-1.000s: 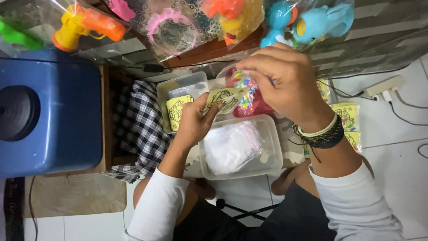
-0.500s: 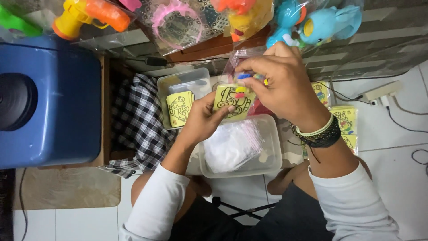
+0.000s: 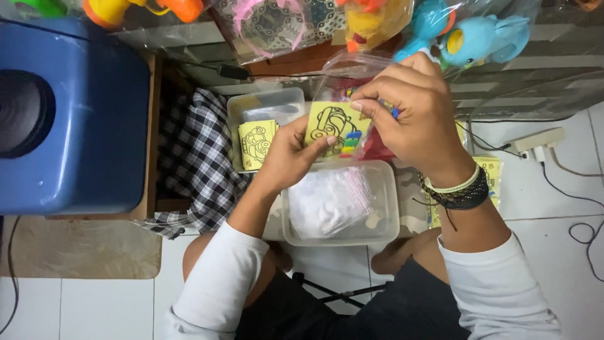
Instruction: The person puts several small yellow cards and small colorful plastic blocks into clear plastic bags by hand and places the filled bags into a white plastic container.
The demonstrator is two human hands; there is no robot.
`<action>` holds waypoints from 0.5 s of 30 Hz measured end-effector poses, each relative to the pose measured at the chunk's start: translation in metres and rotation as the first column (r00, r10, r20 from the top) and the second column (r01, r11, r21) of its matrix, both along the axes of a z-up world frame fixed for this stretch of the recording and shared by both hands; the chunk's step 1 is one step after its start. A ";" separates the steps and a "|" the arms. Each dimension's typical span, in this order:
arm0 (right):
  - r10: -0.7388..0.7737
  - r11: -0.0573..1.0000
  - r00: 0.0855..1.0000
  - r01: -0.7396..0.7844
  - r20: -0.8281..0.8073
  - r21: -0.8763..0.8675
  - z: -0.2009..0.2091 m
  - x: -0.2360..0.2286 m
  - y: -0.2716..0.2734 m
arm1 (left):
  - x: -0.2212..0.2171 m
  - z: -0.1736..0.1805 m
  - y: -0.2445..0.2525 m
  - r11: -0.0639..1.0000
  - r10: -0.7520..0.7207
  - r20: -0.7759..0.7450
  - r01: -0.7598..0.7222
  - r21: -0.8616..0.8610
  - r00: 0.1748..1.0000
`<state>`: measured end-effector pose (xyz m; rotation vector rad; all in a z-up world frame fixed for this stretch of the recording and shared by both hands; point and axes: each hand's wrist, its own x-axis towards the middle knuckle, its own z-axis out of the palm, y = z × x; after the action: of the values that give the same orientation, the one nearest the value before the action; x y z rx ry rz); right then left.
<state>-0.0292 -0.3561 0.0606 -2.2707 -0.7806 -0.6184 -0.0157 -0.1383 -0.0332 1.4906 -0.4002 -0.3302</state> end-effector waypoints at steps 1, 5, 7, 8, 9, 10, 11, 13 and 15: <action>0.003 0.999 0.999 -0.005 0.049 0.042 0.002 0.000 0.003 | 0.001 0.004 0.003 1.000 0.012 0.051 -0.013 0.020 0.999; -0.011 0.971 0.990 -0.024 0.142 0.240 -0.001 -0.001 0.009 | 0.013 0.006 0.025 0.972 0.167 0.225 -0.198 0.123 0.960; -0.028 0.953 0.997 0.003 0.076 0.304 -0.014 0.006 0.007 | 0.017 0.007 0.035 0.951 0.253 0.248 -0.288 0.114 0.935; -0.045 0.930 0.999 0.037 0.012 0.365 -0.020 0.009 0.006 | 0.019 0.007 0.041 0.923 0.333 0.274 -0.372 0.103 0.902; -0.040 0.931 0.999 0.033 0.011 0.363 -0.036 0.019 0.007 | 0.018 0.010 0.044 0.921 0.338 0.273 -0.376 0.102 0.901; -0.038 0.960 0.996 0.059 -0.084 0.274 -0.053 0.030 0.009 | 0.017 0.014 0.047 0.919 0.341 0.287 -0.382 0.099 0.895; -0.048 0.981 0.983 0.080 -0.178 0.178 -0.069 0.040 0.010 | 0.017 0.017 0.049 0.918 0.343 0.301 -0.386 0.096 0.890; -0.081 0.988 0.952 0.116 -0.295 0.101 -0.115 0.062 0.019 | 0.014 0.027 0.049 0.915 0.357 0.303 -0.397 0.078 0.883; -0.127 0.989 0.908 0.146 -0.399 0.019 -0.157 0.084 0.029 | 0.013 0.032 0.049 0.912 0.369 0.309 -0.405 0.058 0.876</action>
<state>0.0544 -0.3271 -0.0964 -2.3122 -0.4048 -0.2163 -0.0025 -0.0896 -0.0017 1.7053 -0.3065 0.1944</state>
